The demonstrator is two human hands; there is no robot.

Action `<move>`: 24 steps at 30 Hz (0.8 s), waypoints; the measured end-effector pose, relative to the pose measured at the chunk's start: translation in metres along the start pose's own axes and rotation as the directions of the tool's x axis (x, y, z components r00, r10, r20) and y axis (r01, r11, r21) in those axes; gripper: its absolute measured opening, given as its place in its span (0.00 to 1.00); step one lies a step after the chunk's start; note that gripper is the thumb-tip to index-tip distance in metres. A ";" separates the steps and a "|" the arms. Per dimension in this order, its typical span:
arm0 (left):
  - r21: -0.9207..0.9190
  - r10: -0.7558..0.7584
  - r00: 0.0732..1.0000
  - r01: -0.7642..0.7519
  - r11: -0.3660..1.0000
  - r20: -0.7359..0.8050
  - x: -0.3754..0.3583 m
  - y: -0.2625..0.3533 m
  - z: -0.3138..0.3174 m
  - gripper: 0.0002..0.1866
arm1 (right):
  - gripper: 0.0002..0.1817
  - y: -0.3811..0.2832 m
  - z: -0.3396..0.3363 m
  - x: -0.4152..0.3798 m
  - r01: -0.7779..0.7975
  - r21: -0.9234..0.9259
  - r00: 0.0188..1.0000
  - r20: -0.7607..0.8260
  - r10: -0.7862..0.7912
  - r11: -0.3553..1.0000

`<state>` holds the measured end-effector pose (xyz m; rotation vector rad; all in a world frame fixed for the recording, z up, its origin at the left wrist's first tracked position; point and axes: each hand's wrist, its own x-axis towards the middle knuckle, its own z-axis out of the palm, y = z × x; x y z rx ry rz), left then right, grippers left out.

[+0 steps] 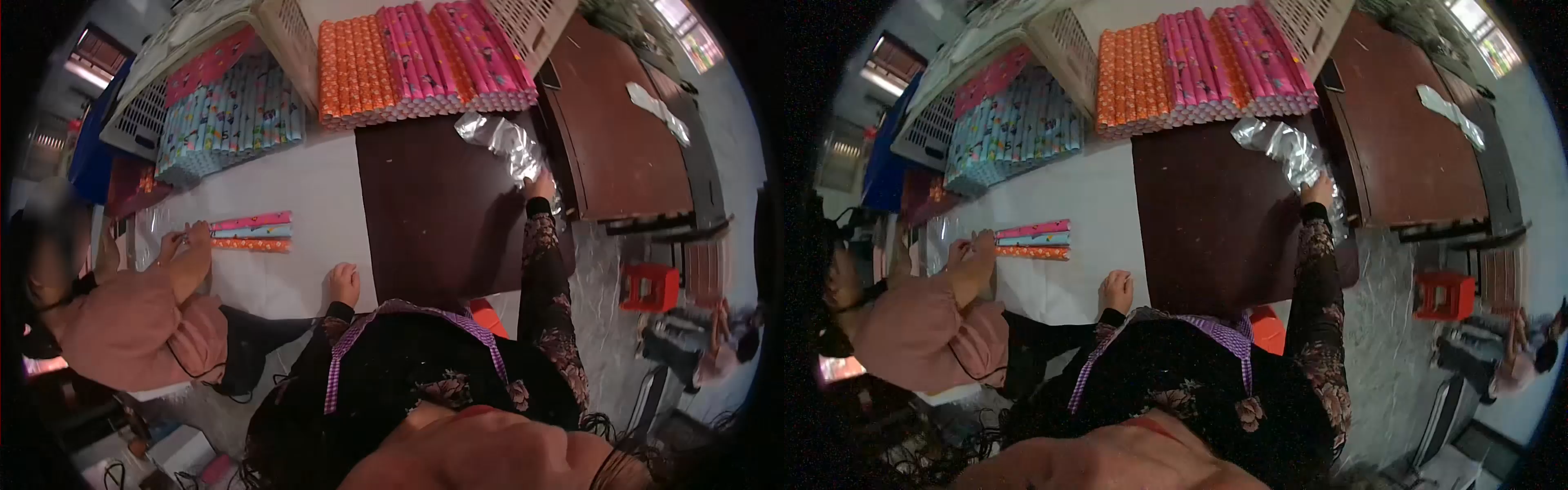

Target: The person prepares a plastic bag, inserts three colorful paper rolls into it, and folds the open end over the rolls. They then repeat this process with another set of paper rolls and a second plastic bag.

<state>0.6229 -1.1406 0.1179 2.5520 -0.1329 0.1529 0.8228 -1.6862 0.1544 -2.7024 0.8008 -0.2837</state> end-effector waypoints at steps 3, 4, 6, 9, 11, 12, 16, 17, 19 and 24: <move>0.087 -0.120 0.993 0.118 0.989 0.016 0.007 0.028 0.008 0.09 | 0.43 0.020 0.025 0.041 0.032 -0.090 0.999 0.004 -0.032 0.995; 0.100 -0.145 0.989 0.144 0.985 0.007 0.010 0.035 0.009 0.09 | 0.44 0.022 0.029 0.047 0.008 -0.130 1.000 0.006 -0.007 0.992; 0.170 -0.233 0.972 0.226 0.959 0.025 0.013 0.043 0.012 0.08 | 0.42 0.033 0.046 0.057 0.038 -0.173 0.999 0.002 -0.039 0.984; 0.164 -0.248 0.969 0.243 0.956 0.010 0.019 0.037 0.016 0.07 | 0.32 0.046 0.062 0.062 0.098 -0.181 0.992 -0.065 -0.111 0.979; 0.183 -0.266 0.963 0.256 0.949 0.032 0.022 0.035 0.016 0.07 | 0.23 0.048 0.057 0.073 0.111 -0.202 0.992 -0.042 -0.122 0.973; 0.198 -0.278 0.959 0.262 0.945 0.057 0.024 0.032 0.015 0.07 | 0.22 0.046 0.051 0.078 0.069 -0.161 0.995 -0.056 -0.079 0.985; 0.104 -0.276 0.960 0.269 0.957 0.052 0.030 0.021 0.019 0.08 | 0.21 0.012 0.008 0.068 0.140 0.147 0.980 -0.159 -0.116 0.979; -0.002 -0.306 0.951 0.307 0.952 0.050 0.029 0.019 0.022 0.08 | 0.21 -0.001 0.003 0.059 0.232 0.257 0.950 -0.266 -0.162 0.938; -0.159 -0.316 0.949 0.309 0.938 -0.019 0.030 0.023 0.021 0.06 | 0.21 -0.044 -0.024 0.024 0.361 0.477 0.931 -0.240 -0.276 0.801; -0.579 -0.392 0.889 0.453 0.678 0.237 0.006 0.015 0.029 0.09 | 0.21 -0.141 -0.038 -0.108 0.226 0.915 0.886 -0.050 -0.461 0.335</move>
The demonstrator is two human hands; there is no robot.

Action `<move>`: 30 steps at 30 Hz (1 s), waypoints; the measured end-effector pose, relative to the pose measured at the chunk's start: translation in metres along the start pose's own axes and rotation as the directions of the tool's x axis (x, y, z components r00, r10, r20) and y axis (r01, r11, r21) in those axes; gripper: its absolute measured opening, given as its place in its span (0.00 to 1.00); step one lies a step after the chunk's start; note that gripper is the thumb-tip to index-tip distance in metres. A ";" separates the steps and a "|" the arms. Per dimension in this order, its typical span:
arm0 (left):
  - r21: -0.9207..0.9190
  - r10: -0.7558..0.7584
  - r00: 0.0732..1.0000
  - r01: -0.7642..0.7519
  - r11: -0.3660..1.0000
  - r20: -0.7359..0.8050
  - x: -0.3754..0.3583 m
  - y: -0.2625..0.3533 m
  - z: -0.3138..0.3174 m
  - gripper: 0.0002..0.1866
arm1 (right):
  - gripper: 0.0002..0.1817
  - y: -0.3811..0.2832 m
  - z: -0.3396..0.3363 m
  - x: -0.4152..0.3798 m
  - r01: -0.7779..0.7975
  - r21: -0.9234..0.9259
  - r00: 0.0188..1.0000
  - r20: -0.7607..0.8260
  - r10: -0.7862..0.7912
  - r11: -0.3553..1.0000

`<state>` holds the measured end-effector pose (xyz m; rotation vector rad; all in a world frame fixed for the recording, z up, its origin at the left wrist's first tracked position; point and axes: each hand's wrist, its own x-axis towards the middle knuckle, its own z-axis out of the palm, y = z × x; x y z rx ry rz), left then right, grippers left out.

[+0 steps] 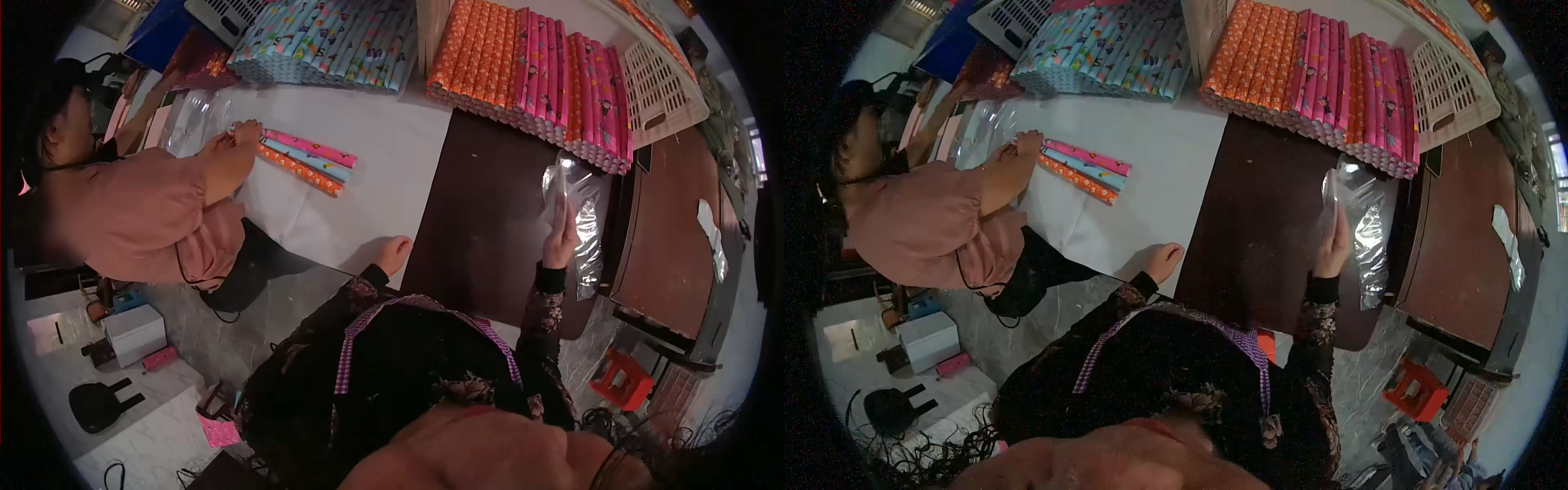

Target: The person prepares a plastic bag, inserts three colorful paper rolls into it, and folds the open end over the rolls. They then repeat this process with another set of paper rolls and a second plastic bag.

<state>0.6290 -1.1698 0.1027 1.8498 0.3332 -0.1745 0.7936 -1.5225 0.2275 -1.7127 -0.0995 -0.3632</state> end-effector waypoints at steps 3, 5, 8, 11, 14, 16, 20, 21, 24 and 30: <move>-0.039 0.146 0.987 -0.143 0.989 0.068 -0.011 0.010 -0.009 0.14 | 0.20 -0.033 0.059 -0.033 0.037 0.338 0.995 0.078 -0.067 0.940; -0.063 0.047 0.978 -0.034 0.997 0.202 -0.018 0.017 -0.021 0.14 | 0.19 -0.077 0.095 -0.052 0.124 0.241 0.990 0.031 -0.135 0.963; -0.052 -0.042 0.893 0.073 0.996 0.447 -0.045 0.003 -0.029 0.14 | 0.20 -0.093 0.101 -0.061 0.343 -0.162 0.936 0.145 -0.321 0.925; -0.121 0.048 0.707 0.054 0.991 0.706 -0.077 -0.042 -0.025 0.12 | 0.22 -0.069 0.094 -0.077 0.484 -0.397 0.872 0.285 -0.397 0.780; -0.021 0.071 0.688 -0.081 0.996 0.722 -0.101 -0.186 0.035 0.12 | 0.23 0.005 0.071 -0.099 0.576 -0.604 0.808 0.525 -0.268 0.550; -0.144 0.027 0.678 0.117 0.983 0.734 -0.112 -0.202 0.047 0.13 | 0.23 0.043 0.054 -0.112 0.622 -0.625 0.759 0.630 -0.167 0.472; -0.240 0.215 0.754 -0.079 0.968 0.620 -0.062 -0.233 0.098 0.15 | 0.22 0.093 0.034 -0.134 0.620 -0.595 0.699 0.715 -0.017 0.512; -0.234 0.218 0.766 -0.091 0.968 0.604 -0.030 -0.233 0.104 0.15 | 0.23 0.089 0.034 -0.129 0.609 -0.594 0.695 0.719 0.007 0.525; -0.229 0.217 0.776 -0.096 0.969 0.592 0.031 -0.219 0.113 0.15 | 0.20 0.095 0.033 -0.129 0.595 -0.624 0.718 0.696 0.013 0.507; -0.268 0.224 0.758 -0.068 0.961 0.612 0.104 -0.248 0.173 0.14 | 0.19 0.090 0.034 -0.128 0.611 -0.635 0.715 0.699 0.016 0.473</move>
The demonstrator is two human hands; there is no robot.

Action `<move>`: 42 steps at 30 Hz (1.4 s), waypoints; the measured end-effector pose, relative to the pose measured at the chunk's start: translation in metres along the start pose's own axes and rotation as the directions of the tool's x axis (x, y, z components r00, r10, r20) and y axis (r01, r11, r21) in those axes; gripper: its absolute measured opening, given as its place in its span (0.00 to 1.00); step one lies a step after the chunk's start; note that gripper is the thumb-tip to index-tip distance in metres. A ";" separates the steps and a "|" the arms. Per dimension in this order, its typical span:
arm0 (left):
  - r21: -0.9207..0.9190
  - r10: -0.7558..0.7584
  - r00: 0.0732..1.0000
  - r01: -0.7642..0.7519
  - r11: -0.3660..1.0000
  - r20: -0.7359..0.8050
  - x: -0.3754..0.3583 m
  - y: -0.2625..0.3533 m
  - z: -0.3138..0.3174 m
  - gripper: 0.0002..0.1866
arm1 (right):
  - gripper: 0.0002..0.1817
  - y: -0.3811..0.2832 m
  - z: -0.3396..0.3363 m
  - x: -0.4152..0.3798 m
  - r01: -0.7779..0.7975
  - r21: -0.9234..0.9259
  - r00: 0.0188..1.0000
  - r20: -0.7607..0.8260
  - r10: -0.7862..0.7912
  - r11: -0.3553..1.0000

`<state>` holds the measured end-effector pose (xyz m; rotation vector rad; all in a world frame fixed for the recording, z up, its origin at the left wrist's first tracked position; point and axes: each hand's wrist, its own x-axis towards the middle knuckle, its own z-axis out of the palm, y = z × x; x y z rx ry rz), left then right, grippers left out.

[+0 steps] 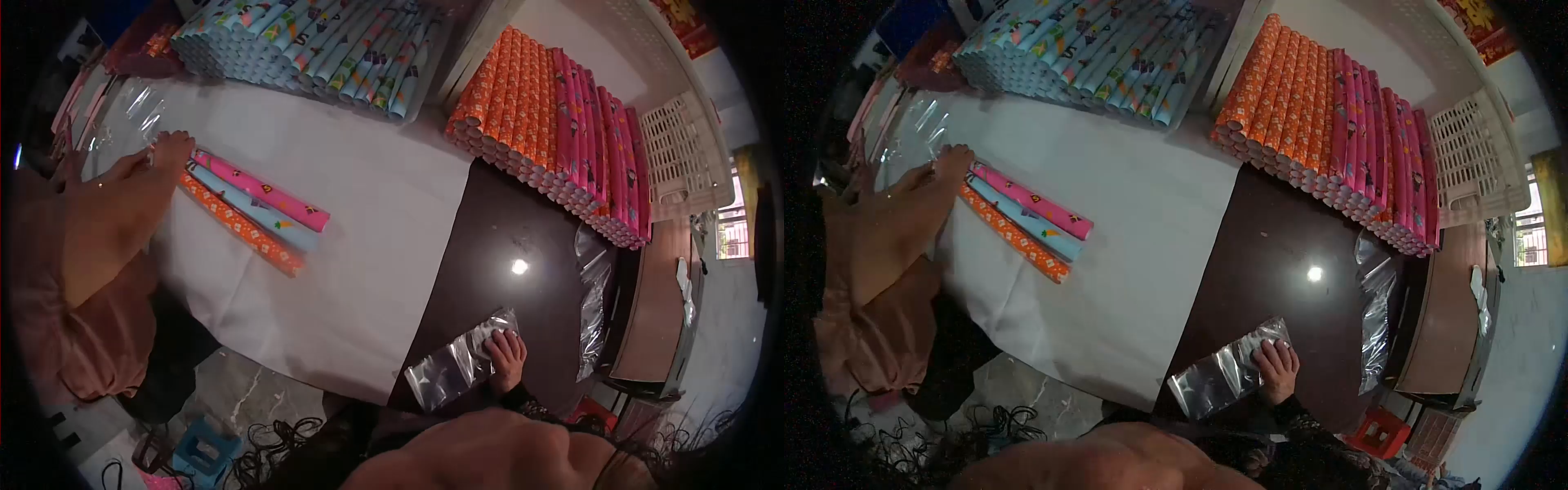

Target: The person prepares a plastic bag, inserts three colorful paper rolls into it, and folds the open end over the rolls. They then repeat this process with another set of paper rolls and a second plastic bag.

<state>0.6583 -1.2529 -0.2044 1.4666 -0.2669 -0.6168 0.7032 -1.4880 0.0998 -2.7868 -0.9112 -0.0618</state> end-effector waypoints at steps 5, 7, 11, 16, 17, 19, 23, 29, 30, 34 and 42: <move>0.000 -0.011 1.000 0.011 1.000 0.022 0.039 -0.055 -0.001 0.14 | 0.17 -0.005 0.007 0.005 -0.003 0.013 0.997 -0.082 0.004 1.000; 0.003 -0.029 0.999 0.029 1.000 0.038 0.045 -0.073 0.005 0.14 | 0.17 -0.006 0.002 0.004 0.019 0.005 0.999 -0.049 -0.019 1.000; -0.020 -0.059 0.997 0.060 0.998 0.048 0.060 -0.097 0.039 0.14 | 0.18 -0.005 0.000 0.003 0.044 -0.006 0.999 -0.019 -0.044 0.999; -0.011 -0.098 0.994 0.098 0.995 0.043 0.081 -0.112 0.059 0.14 | 0.17 0.003 0.008 0.002 0.061 -0.024 0.998 0.002 -0.061 0.998; -0.007 -0.109 0.993 0.109 0.994 0.043 0.084 -0.112 0.063 0.14 | 0.17 0.006 0.008 0.001 0.064 -0.029 0.998 0.001 -0.064 0.998; 0.020 -0.142 0.989 0.141 0.990 0.046 0.082 -0.110 0.062 0.14 | 0.17 0.005 0.010 0.001 0.064 -0.003 0.998 -0.019 -0.064 0.998; 0.125 -0.197 0.977 0.186 0.975 0.081 0.085 -0.086 0.043 0.15 | 0.17 0.001 0.007 0.001 0.011 0.045 1.000 -0.018 -0.010 0.999; 0.332 -0.307 0.941 0.248 0.910 0.140 0.081 -0.056 0.012 0.15 | 0.18 -0.005 0.004 0.005 -0.043 0.030 0.998 -0.040 0.044 0.999; 0.362 -0.325 0.935 0.256 0.897 0.145 0.081 -0.054 0.009 0.15 | 0.18 -0.006 0.006 0.004 -0.055 0.033 0.998 -0.026 0.055 0.998; 0.469 -0.391 0.911 0.290 0.834 0.133 0.081 -0.044 0.000 0.15 | 0.20 -0.005 0.005 0.004 -0.034 0.042 0.997 -0.064 0.037 0.999; 0.627 -0.546 0.838 0.423 0.654 0.004 0.028 0.009 0.001 0.16 | 0.26 -0.008 -0.001 0.000 0.014 0.136 0.971 -0.239 0.019 0.991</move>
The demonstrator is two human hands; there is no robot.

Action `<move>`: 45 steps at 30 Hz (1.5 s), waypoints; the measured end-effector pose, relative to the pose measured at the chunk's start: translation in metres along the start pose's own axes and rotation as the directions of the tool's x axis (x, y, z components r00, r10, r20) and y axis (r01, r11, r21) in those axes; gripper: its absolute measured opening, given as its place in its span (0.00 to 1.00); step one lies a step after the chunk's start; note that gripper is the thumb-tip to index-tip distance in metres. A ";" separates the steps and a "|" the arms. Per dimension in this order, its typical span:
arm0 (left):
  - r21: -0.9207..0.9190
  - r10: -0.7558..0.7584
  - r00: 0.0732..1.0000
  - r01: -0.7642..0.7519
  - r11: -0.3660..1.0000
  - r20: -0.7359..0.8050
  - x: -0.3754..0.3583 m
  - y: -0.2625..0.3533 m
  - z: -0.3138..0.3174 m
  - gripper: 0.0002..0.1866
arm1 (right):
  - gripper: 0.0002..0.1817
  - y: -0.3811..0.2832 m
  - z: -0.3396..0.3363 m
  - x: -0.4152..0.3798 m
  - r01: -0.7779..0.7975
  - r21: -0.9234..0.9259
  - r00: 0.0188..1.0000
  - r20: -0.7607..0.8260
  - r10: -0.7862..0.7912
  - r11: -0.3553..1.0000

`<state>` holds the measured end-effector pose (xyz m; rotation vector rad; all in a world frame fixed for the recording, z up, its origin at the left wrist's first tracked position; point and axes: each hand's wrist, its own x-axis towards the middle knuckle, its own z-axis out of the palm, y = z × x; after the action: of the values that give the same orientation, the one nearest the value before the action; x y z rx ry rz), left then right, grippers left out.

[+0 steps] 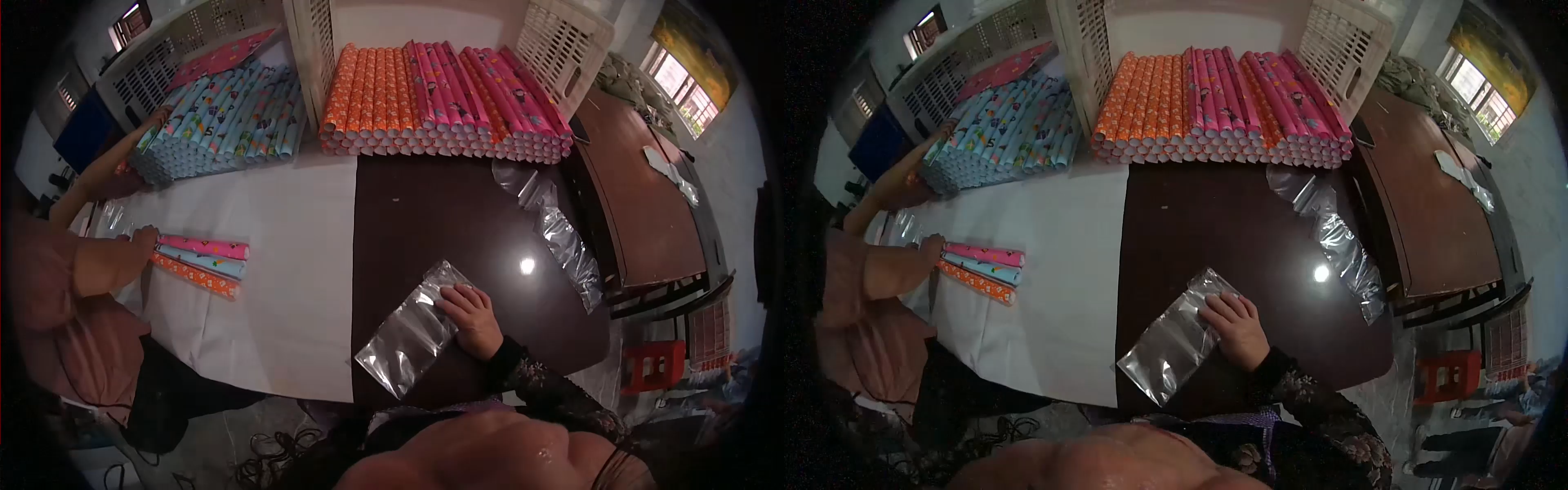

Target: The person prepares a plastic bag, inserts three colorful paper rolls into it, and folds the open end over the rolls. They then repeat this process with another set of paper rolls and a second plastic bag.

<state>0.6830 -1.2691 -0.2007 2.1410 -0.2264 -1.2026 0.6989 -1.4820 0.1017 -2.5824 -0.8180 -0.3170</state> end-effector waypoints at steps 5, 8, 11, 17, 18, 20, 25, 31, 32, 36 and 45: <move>0.007 -0.212 0.976 0.212 0.977 0.049 -0.107 0.003 0.077 0.17 | 0.25 -0.003 -0.007 -0.004 -0.019 0.040 0.999 -0.037 0.020 0.999; -0.097 -0.118 0.989 0.127 0.987 0.092 -0.223 0.045 0.092 0.18 | 0.23 0.000 -0.007 -0.003 0.017 -0.022 0.998 -0.068 -0.019 1.000; -0.395 0.381 0.874 -0.478 0.785 -0.301 -0.302 0.097 0.054 0.19 | 0.20 0.001 0.001 -0.008 0.043 -0.064 0.989 -0.136 -0.051 0.997; 0.413 0.492 0.224 -0.319 0.853 -0.842 -0.309 0.175 -0.003 0.24 | 0.12 0.002 0.007 -0.008 0.108 -0.095 0.962 -0.242 -0.128 0.990; 0.417 0.492 0.220 -0.312 0.854 -0.842 -0.300 0.178 -0.004 0.24 | 0.12 0.001 0.005 -0.007 0.114 -0.091 0.960 -0.247 -0.133 0.989; 0.546 0.491 0.328 0.100 0.832 -0.807 -0.283 0.179 -0.004 0.27 | 0.12 0.003 0.000 -0.005 0.149 -0.112 0.931 -0.320 -0.177 0.983; 0.511 0.429 0.330 0.222 0.830 -0.841 -0.268 0.162 -0.008 0.20 | 0.12 0.024 -0.019 0.001 0.057 -0.148 0.933 -0.345 -0.105 0.987; 0.175 0.252 0.218 -0.322 0.930 -0.943 -0.276 0.142 -0.059 0.09 | 0.09 0.066 -0.050 0.011 -0.109 -0.252 0.843 -0.537 -0.045 0.962; 0.175 0.256 0.227 -0.323 0.930 -0.940 -0.281 0.142 -0.070 0.09 | 0.08 0.071 -0.061 0.014 -0.130 -0.268 0.811 -0.583 -0.054 0.955; 0.211 0.266 0.095 -0.383 0.899 -0.959 -0.291 0.162 -0.107 0.10 | 0.08 0.100 -0.089 0.019 -0.163 -0.141 0.761 -0.648 0.033 0.977; -0.242 0.062 0.433 -0.610 0.754 -0.899 -0.287 0.170 -0.155 0.12 | 0.09 0.158 -0.125 0.004 -0.217 0.729 0.801 -0.248 0.545 0.650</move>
<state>0.6755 -1.1993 0.1600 1.7569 0.1133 0.1801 0.7840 -1.6538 0.1648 -1.8008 -0.1168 -0.3768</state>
